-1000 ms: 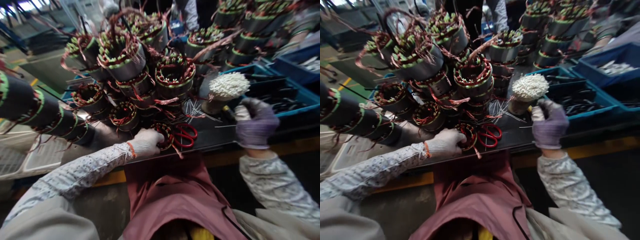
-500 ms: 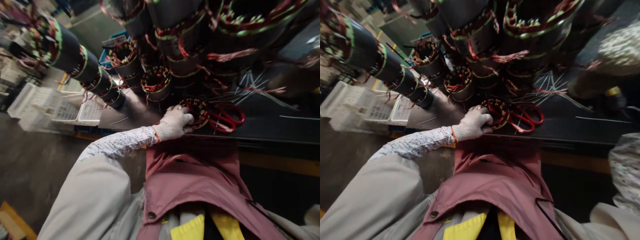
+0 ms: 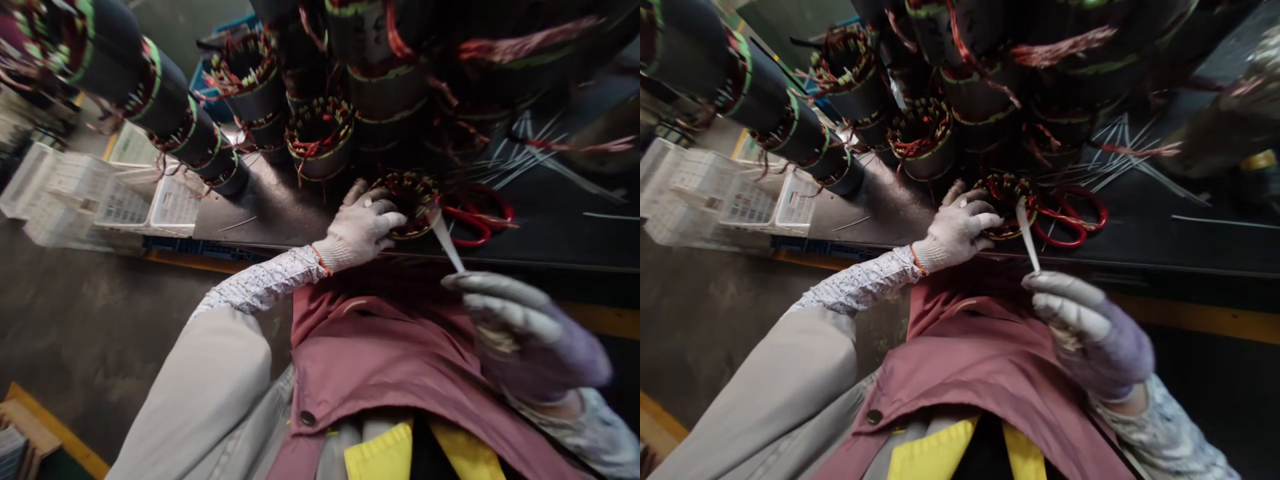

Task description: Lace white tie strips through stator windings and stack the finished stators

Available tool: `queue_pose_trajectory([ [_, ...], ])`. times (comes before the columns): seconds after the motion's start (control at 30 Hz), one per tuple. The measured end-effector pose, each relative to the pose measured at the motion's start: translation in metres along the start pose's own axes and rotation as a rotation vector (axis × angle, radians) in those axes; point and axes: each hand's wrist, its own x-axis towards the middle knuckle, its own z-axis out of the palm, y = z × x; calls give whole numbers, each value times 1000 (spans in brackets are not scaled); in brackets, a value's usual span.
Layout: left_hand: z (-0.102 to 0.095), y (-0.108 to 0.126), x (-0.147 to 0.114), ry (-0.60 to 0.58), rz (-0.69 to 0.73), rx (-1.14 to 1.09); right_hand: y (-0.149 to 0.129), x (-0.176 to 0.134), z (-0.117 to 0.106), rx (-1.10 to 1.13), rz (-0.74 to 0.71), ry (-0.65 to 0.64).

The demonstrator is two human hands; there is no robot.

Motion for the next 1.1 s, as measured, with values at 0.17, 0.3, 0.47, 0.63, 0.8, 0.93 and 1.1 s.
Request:
queue_pose_trajectory([
  [0.17, -4, 5, 3, 19, 29, 37, -20, -25, 20, 92, -53, -17],
  [0.3, -6, 5, 11, -52, 40, 40, -21, -41, 26, 149, -13, -24],
  [0.47, -4, 8, 16, -53, -17, 28, -21, -52, 28, 161, 75, -9],
  [0.63, -1, 10, 14, -33, -56, -22, -5, -27, 49, 225, 72, 41],
  [0.8, 12, 10, 4, 145, -216, -265, 22, 15, 85, 249, 170, 319],
  [0.93, 27, 15, -2, 352, -236, -449, 15, 24, 82, 253, 220, 330],
  [1.1, 35, 12, 1, 439, -25, -412, 1, 35, 62, 166, 242, 233],
])
